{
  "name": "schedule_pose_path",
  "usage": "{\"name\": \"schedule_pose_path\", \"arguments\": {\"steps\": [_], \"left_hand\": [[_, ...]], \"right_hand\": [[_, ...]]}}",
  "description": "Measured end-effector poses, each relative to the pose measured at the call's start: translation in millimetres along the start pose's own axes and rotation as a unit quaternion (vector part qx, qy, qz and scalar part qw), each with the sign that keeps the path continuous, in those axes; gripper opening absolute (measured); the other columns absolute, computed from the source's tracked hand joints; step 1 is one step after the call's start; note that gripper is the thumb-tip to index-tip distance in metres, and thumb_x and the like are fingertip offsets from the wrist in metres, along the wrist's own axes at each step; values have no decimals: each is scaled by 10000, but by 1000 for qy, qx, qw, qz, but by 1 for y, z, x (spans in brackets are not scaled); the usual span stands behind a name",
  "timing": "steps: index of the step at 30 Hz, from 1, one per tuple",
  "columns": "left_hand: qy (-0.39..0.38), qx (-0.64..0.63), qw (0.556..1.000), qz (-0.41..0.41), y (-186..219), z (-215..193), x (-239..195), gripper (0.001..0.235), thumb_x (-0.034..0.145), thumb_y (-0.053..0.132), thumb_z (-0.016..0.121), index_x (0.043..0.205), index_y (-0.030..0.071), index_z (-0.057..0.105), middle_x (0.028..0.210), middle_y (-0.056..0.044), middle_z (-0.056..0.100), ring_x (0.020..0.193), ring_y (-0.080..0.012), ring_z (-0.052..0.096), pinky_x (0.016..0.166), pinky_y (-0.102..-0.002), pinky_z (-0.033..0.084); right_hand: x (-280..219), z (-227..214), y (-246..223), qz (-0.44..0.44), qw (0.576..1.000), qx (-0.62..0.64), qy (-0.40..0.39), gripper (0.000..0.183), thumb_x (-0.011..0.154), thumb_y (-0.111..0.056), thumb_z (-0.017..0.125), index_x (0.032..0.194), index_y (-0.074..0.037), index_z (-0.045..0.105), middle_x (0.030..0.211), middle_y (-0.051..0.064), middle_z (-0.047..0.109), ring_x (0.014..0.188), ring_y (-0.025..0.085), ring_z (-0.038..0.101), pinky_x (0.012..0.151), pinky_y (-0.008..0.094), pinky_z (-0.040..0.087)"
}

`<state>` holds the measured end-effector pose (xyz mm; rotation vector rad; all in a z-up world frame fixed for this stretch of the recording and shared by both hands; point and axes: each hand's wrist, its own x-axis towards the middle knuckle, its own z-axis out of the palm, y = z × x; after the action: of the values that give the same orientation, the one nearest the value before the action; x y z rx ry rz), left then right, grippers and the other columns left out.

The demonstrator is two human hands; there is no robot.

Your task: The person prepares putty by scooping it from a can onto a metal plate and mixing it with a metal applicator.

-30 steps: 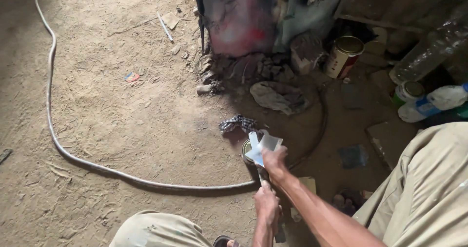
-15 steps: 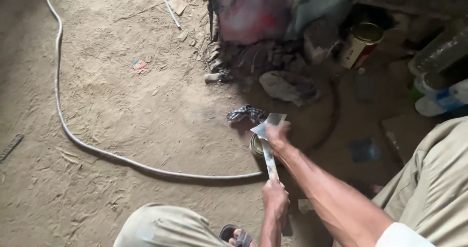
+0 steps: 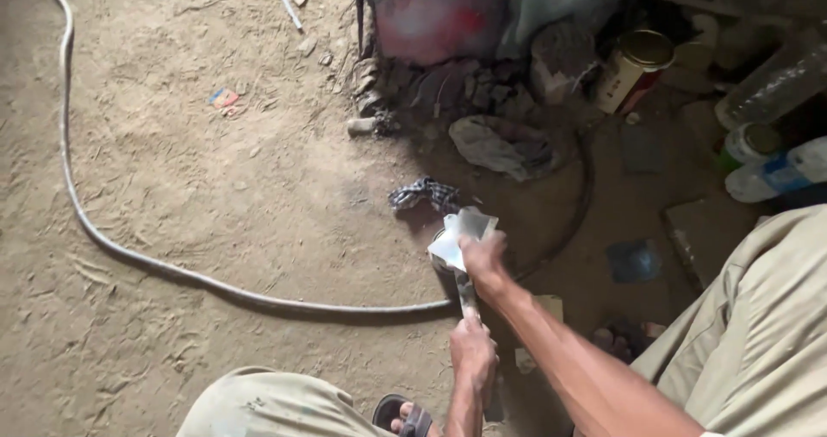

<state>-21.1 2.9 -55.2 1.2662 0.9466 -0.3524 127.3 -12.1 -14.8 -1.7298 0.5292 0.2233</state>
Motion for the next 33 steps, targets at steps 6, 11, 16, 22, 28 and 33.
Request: {"name": "schedule_pose_path", "arguments": {"steps": [6,11,16,22,28,33], "left_hand": [[7,26,1000,-6,15,2,-3,546,1058,512,394,855,52,608,576,-16,517,473,-151,535,436,-365,428],[16,61,998,-4,35,1,-15,560,1063,520,368,890,58,632,598,-37,541,490,-162,535,445,-370,421],[41,92,995,25,-15,1,13,504,1056,465,389,873,81,659,623,-60,617,522,-168,603,480,-365,457],[48,55,997,4,-13,4,18,507,1057,456,440,864,49,673,619,-59,595,506,-161,600,453,-359,447],[-13,-41,995,-96,60,-4,-46,592,1092,495,284,1041,61,683,615,30,458,472,-119,440,423,-308,377],[-66,-115,989,-64,39,-12,-8,480,1069,437,323,1067,110,673,647,25,463,501,-106,434,439,-280,378]], "right_hand": [[41,24,19,-24,999,40,-7,177,859,-90,639,929,58,708,848,106,729,664,184,694,530,353,568],[41,37,13,-22,999,-32,32,178,882,-132,646,876,32,717,825,120,725,644,184,660,516,376,523],[53,37,-12,-67,996,-41,50,224,873,-181,671,958,25,695,884,126,741,726,206,714,617,397,567],[96,-7,-33,-72,997,35,23,261,878,-181,708,1043,15,660,962,92,709,775,196,672,678,397,567],[83,-54,-35,7,987,159,-36,218,896,-164,693,1025,6,650,923,83,690,709,186,659,613,388,570],[79,-73,26,0,987,162,-6,180,917,-148,711,991,14,687,895,77,707,701,170,657,604,368,546]]}}
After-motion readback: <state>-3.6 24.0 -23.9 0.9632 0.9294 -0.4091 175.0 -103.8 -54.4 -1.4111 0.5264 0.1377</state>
